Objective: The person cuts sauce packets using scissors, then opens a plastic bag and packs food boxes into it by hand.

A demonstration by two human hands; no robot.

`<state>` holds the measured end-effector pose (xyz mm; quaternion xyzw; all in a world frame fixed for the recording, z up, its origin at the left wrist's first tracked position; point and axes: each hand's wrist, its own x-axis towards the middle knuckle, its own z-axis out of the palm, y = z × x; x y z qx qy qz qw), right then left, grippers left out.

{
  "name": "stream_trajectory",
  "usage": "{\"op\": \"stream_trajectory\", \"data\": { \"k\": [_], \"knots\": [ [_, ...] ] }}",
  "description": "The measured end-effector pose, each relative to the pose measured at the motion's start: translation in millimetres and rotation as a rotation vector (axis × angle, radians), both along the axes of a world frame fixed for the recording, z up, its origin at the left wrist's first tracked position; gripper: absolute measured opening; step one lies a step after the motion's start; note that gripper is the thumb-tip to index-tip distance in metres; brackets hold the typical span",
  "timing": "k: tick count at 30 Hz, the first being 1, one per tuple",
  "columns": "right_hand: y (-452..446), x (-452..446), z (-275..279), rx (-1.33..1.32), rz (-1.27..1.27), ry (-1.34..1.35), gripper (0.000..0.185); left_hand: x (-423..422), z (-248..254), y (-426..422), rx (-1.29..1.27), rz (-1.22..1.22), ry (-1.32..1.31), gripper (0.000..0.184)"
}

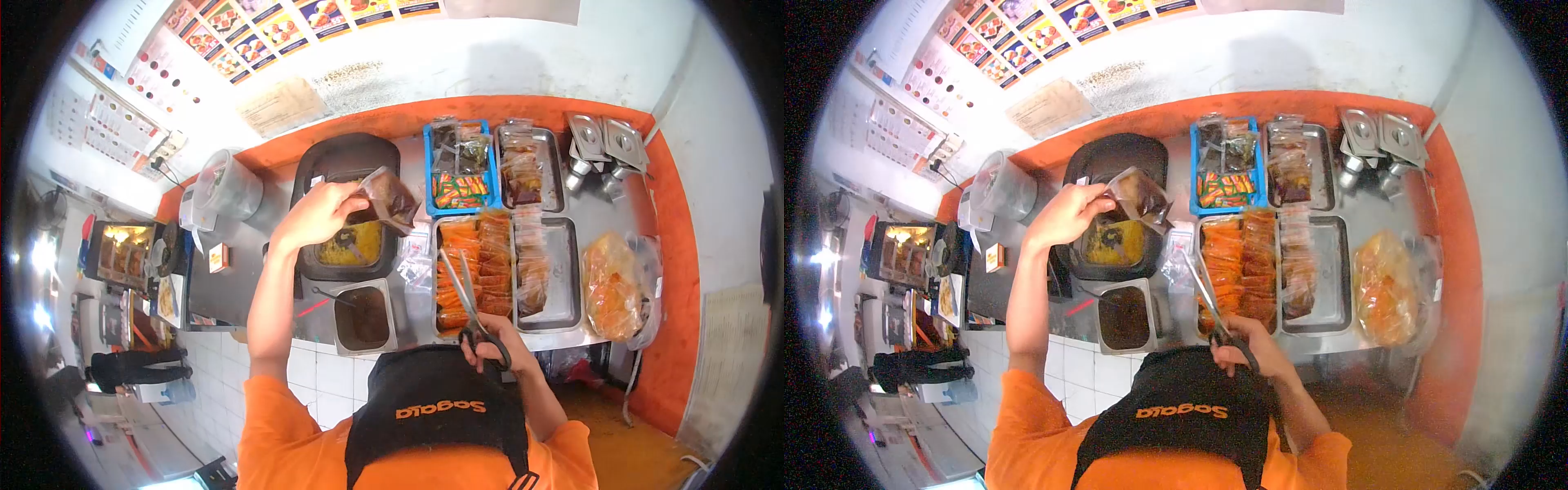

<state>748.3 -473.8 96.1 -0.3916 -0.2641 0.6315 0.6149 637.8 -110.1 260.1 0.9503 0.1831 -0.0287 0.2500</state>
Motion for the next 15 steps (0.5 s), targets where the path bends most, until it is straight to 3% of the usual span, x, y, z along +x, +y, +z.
{"op": "stream_trajectory", "data": {
  "k": [1,2,5,9,15],
  "knots": [
    [5.3,-3.0,-5.5,-0.008,0.026,0.011,0.038,-3.2,-4.0,3.9,-0.006,0.035,0.049,0.024],
    [11.5,-6.7,-11.5,-0.016,0.054,0.022,0.037,-7.4,-17.6,7.1,-0.196,-0.014,-0.176,0.023],
    [33.3,-21.3,-31.0,-0.009,0.149,0.039,0.035,-23.5,-58.2,25.0,-0.218,0.146,-0.137,0.027],
    [64.8,-39.1,-47.1,-0.058,0.276,0.027,0.046,-49.4,-70.3,7.5,-0.688,0.478,-0.24,0.029],
    [106.0,-66.0,-56.6,-0.158,0.272,0.163,0.051,-87.2,-123.4,-6.1,-1.067,0.772,-0.59,0.028]
  ]
}}
